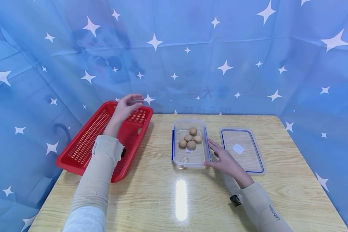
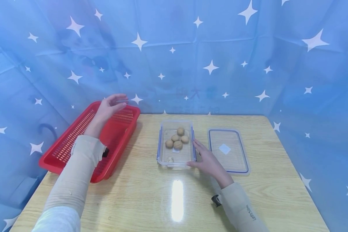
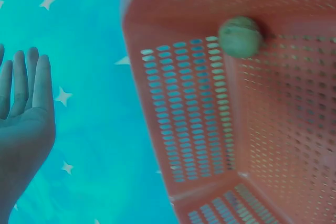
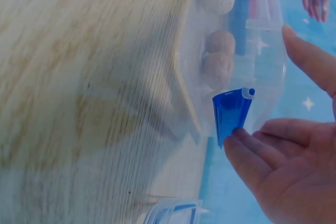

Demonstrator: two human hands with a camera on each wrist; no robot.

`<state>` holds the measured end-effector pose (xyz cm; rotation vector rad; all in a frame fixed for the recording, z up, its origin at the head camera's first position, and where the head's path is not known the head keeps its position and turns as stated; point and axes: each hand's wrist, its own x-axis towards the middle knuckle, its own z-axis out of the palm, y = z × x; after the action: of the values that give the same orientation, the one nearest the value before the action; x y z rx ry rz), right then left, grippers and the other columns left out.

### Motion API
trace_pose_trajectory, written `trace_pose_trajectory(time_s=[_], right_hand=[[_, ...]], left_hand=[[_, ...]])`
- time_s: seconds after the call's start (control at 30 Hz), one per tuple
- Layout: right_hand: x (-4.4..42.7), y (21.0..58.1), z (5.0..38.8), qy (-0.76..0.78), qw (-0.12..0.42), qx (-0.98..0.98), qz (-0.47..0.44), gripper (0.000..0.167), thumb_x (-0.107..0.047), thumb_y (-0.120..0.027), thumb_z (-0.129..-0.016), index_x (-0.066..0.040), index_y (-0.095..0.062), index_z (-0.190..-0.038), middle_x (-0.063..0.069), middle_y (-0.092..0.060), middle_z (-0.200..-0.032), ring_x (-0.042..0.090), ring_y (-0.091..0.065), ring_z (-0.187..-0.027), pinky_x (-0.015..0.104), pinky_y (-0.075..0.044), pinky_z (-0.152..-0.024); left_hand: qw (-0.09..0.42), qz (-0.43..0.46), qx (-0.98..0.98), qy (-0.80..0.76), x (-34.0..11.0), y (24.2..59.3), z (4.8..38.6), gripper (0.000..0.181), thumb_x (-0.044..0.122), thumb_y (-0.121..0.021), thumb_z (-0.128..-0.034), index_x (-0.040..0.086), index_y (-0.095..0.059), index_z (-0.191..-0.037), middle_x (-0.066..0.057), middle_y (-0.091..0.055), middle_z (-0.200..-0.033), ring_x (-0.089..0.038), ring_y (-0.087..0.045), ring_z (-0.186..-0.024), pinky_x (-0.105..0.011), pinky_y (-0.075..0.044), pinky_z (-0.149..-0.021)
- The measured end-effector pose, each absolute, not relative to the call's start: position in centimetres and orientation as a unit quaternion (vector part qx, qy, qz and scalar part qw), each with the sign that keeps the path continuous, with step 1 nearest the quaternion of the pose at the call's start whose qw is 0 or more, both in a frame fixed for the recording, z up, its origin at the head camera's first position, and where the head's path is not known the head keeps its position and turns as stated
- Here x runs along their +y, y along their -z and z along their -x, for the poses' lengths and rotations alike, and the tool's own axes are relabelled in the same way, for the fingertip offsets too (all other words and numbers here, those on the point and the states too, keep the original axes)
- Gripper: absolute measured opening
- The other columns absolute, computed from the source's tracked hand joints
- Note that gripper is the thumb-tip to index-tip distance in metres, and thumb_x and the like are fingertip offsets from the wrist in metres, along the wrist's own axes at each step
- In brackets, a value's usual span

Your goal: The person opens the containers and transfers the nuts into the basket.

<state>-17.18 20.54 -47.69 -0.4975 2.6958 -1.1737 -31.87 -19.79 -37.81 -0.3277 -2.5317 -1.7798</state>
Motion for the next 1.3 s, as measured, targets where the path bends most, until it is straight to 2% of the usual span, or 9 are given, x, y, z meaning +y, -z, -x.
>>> trace_pose_trajectory(time_s=[0.33,0.53,0.73,1.3], right_hand=[[20.6,47.8,17.2,0.391,0.077,0.901,0.169,0.094,-0.025,-0.078,-0.086,0.006,-0.022,-0.155,0.026,-0.016,-0.164,0.049,-0.035,-0.142,0.055,-0.04,-0.111],[20.6,47.8,17.1,0.392,0.074,0.901,0.17,0.095,-0.025,-0.079,-0.086,0.006,-0.022,-0.154,0.026,-0.016,-0.164,0.048,-0.033,-0.143,0.054,-0.04,-0.111],[20.6,47.7,17.1,0.397,0.079,0.899,0.168,0.095,-0.026,-0.078,-0.086,0.006,-0.021,-0.155,0.026,-0.015,-0.164,0.048,-0.033,-0.143,0.054,-0.039,-0.112],[20.4,47.6,17.2,0.404,0.083,0.896,0.165,0.095,-0.024,-0.078,-0.086,0.007,-0.02,-0.154,0.026,-0.014,-0.164,0.049,-0.033,-0.143,0.054,-0.038,-0.112]], left_hand=[[-0.004,0.171,-0.791,0.588,-17.5,35.9,31.2,0.047,0.016,-0.063,-0.0975,0.01,-0.052,-0.142,-0.01,-0.053,-0.146,-0.03,-0.056,-0.131,-0.027,-0.052,-0.104],[-0.021,0.184,-0.79,0.584,-16.1,35.0,30.8,0.049,0.02,-0.066,-0.096,0.017,-0.051,-0.143,-0.003,-0.051,-0.148,-0.024,-0.054,-0.134,-0.037,-0.051,-0.107],[-0.02,0.206,-0.79,0.577,-14.8,34.6,30.5,0.051,0.017,-0.066,-0.0955,0.015,-0.049,-0.144,-0.005,-0.05,-0.148,-0.03,-0.052,-0.136,-0.047,-0.047,-0.11],[-0.046,0.227,-0.763,0.603,-12.9,35.5,30.7,0.047,0.01,-0.064,-0.0967,0.006,-0.05,-0.142,-0.011,-0.052,-0.146,-0.032,-0.051,-0.136,-0.044,-0.044,-0.114]])
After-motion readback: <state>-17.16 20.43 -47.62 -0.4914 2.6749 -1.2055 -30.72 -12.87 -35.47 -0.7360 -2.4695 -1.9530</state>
